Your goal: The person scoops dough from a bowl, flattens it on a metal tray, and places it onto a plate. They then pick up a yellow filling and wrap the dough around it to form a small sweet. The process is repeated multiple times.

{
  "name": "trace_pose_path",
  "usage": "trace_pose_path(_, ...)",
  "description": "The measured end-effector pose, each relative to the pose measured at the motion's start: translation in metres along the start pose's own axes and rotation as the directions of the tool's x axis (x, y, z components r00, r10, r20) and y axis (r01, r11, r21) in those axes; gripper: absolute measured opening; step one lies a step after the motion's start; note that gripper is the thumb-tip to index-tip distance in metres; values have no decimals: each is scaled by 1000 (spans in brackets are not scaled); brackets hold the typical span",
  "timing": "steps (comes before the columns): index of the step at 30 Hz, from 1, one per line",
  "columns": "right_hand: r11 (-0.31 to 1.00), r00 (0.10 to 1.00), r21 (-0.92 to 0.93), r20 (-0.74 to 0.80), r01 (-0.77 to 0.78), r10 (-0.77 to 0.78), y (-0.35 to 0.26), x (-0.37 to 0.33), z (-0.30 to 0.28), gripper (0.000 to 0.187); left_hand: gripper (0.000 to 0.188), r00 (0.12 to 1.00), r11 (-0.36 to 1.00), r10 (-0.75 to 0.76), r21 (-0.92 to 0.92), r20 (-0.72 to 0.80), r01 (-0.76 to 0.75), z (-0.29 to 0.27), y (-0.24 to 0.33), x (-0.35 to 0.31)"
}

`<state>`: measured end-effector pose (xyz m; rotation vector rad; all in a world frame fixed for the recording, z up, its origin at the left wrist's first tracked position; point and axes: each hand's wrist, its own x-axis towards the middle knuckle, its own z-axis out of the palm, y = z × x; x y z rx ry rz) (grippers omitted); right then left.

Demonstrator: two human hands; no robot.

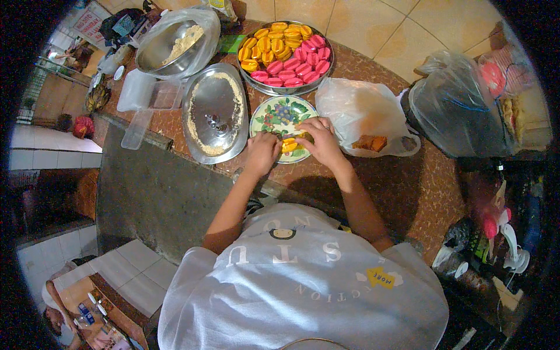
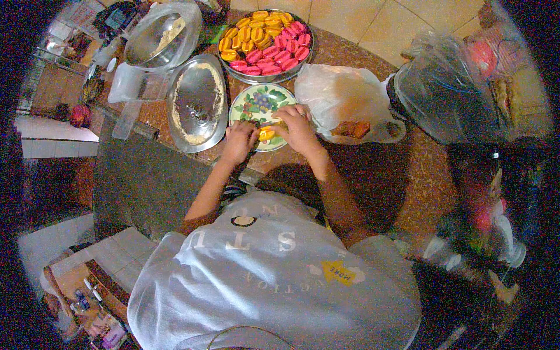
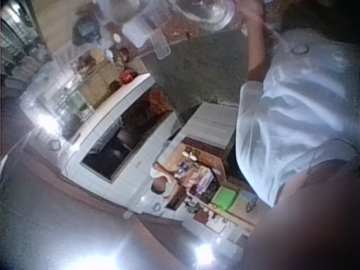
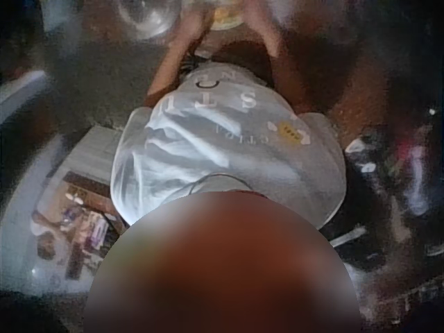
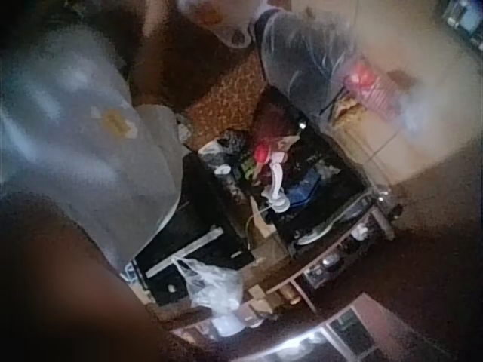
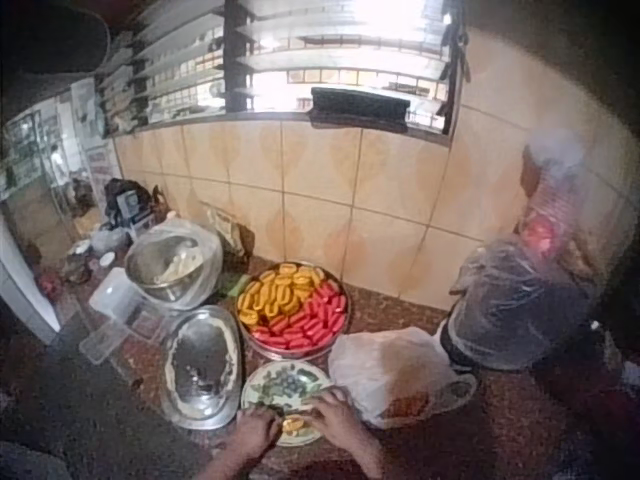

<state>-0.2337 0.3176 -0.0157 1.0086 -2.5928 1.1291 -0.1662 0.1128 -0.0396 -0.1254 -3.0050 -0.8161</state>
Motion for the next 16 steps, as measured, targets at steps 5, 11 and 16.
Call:
trace_pose_path(5,994,986,-43,134,-99,103,11,-7,9,15,18,997,1000,23,9,-74,-22,6,-4,0)
trace_pose_path(11,994,991,-24,89,-103,104,23,-11,19,7,19,998,1000,23,14,-50,-22,4,-1,0)
trace_pose_path(16,986,975,-18,148,-163,164,21,-9,17,7,18,994,999,25,26,-103,-22,6,-1,-2)
